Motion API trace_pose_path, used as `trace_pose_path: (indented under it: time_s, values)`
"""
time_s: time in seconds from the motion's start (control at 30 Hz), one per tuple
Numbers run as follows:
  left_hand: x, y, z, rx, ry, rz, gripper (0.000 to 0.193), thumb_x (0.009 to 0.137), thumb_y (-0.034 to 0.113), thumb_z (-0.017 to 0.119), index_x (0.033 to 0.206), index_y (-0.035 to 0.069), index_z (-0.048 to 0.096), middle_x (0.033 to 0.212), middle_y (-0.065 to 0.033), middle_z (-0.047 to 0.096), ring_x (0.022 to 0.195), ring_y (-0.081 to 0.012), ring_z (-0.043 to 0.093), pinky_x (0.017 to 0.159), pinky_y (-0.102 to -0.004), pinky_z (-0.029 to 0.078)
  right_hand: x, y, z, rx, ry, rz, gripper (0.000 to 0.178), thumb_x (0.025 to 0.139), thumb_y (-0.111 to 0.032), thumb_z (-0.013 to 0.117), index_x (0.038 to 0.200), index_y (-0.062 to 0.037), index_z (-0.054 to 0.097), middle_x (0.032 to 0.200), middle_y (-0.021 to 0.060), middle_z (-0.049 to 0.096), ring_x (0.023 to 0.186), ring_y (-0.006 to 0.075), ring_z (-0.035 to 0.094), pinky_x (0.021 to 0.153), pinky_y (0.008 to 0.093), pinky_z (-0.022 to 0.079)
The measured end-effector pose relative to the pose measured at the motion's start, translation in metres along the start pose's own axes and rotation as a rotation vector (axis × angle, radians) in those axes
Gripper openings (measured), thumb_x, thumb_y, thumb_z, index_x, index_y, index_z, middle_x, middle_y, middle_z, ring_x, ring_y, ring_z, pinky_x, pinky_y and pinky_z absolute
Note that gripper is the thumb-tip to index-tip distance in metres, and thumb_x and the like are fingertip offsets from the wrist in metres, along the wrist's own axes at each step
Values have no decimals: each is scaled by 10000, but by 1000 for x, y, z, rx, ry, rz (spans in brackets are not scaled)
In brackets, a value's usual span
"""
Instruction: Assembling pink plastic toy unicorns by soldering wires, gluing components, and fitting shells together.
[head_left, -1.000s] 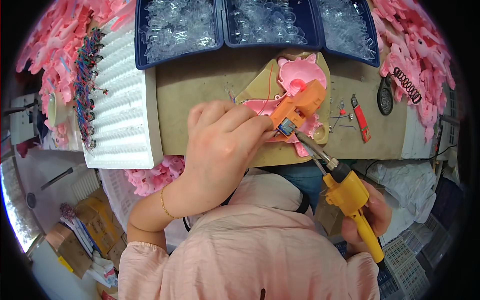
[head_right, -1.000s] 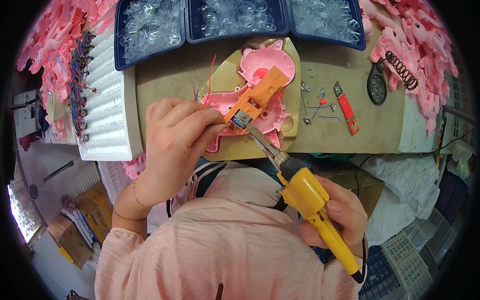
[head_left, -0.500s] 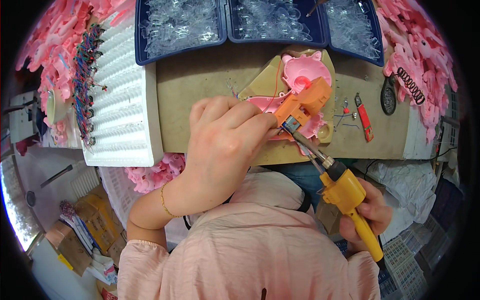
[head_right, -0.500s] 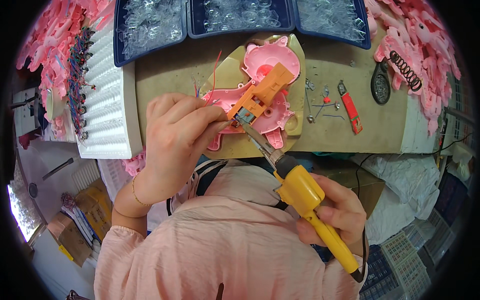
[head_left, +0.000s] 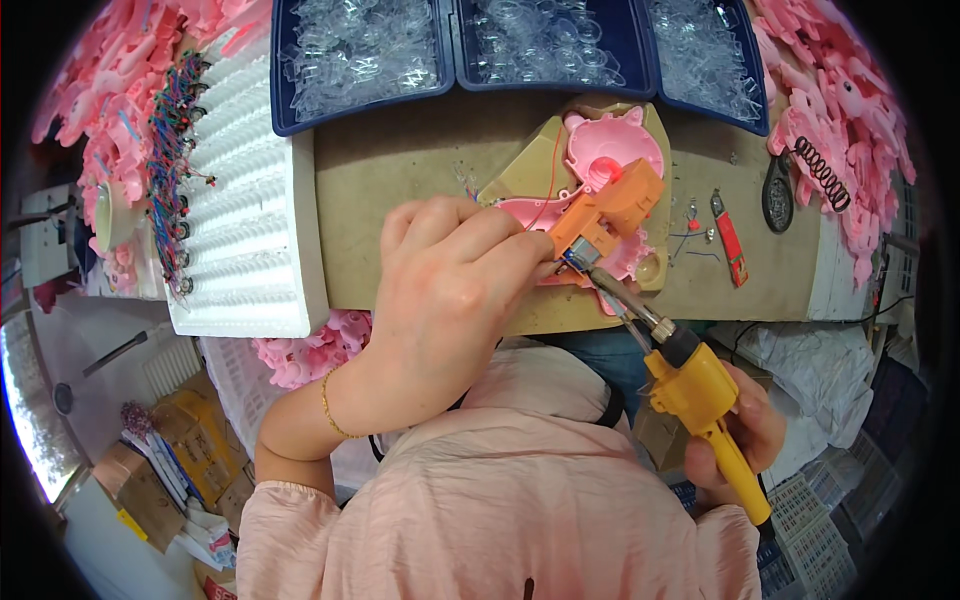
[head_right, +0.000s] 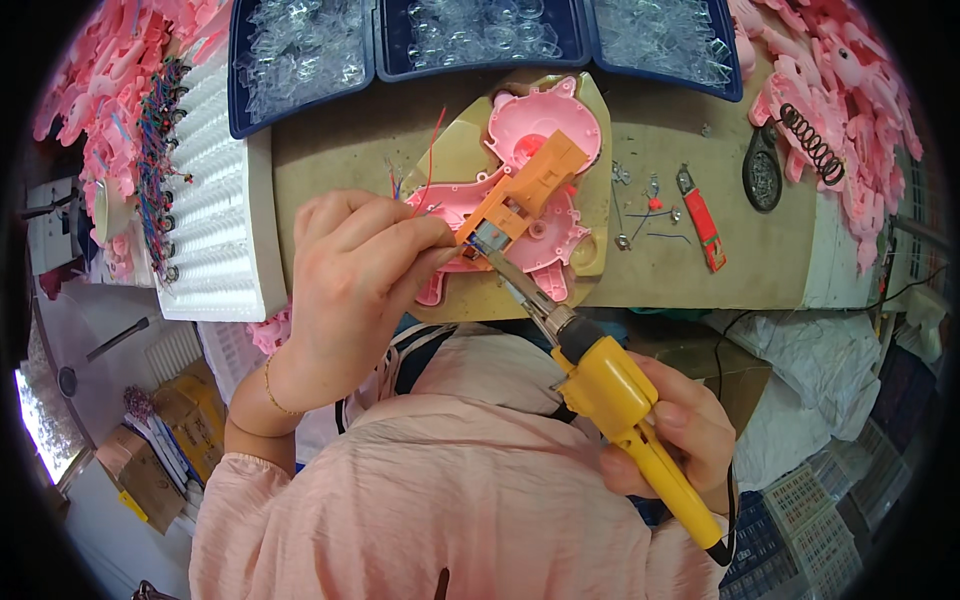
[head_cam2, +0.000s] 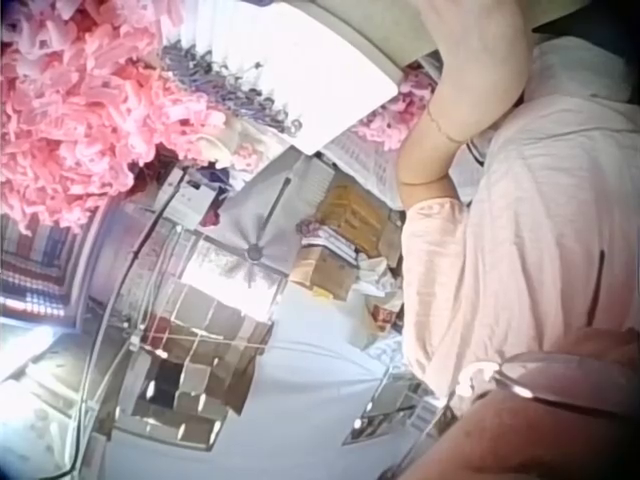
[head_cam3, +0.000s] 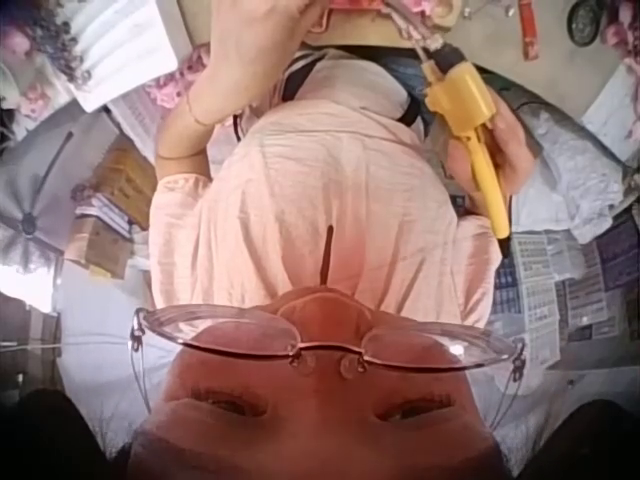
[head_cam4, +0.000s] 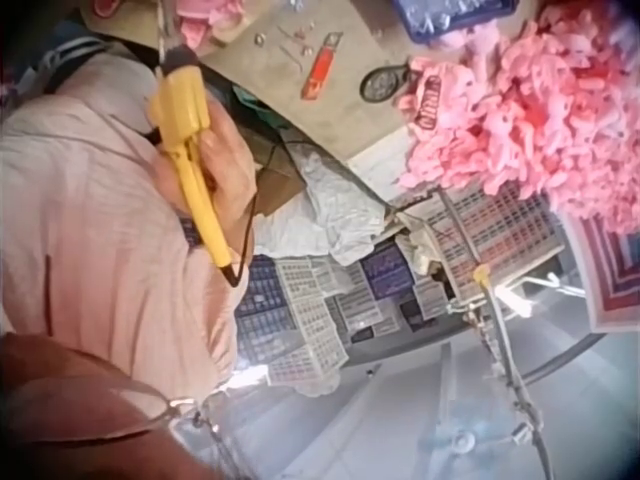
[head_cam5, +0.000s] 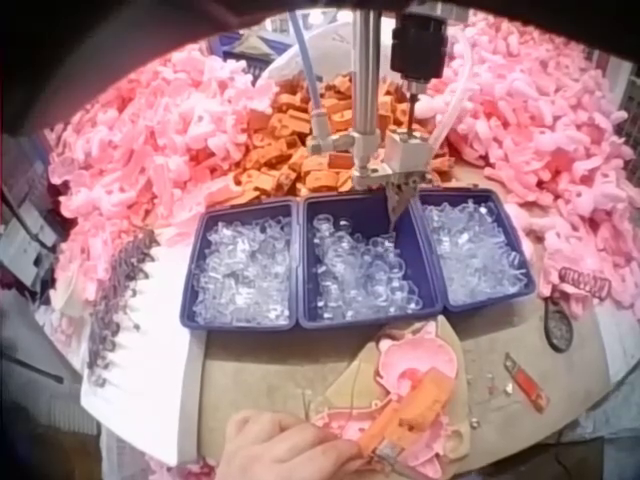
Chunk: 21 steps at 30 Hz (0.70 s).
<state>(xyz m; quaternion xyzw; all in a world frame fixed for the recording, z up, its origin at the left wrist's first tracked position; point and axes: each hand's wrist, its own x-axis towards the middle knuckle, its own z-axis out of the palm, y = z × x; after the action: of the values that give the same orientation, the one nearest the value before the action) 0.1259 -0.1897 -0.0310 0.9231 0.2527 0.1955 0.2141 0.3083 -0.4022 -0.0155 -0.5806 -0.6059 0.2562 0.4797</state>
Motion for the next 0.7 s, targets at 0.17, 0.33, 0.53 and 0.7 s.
trace_pose_path:
  time_s: [0.17,0.33,0.53,0.7]
  values:
    - [0,1,-10,8,-21,25,156,720,182,673,861,127,635,798,32,584,808,-180,520,781,-329,350,-4,3,2,20,44,-33,603,790,-218,710,1217,-59,315,1145,367,477,913,371,628,711,383,537]
    - [-17,-4,-21,-233,49,-171,248,801,87,616,1047,61,612,934,-12,672,836,-195,546,797,-311,358,-24,3,3,86,354,76,593,822,-248,676,1261,-81,315,1226,313,447,1085,342,533,883,421,461]
    - [-18,5,-2,-645,-32,-400,128,795,52,612,915,90,634,820,-12,651,765,-196,560,762,-316,374,-29,-3,7,134,424,139,624,822,-251,678,1298,-95,306,1244,277,447,1122,321,507,912,412,443]
    - [-17,9,17,-51,157,-22,191,678,108,718,852,125,640,716,12,553,724,-190,524,702,-320,358,-38,2,14,208,385,123,631,810,-237,693,1294,-94,315,1236,288,453,1100,306,524,892,383,453]
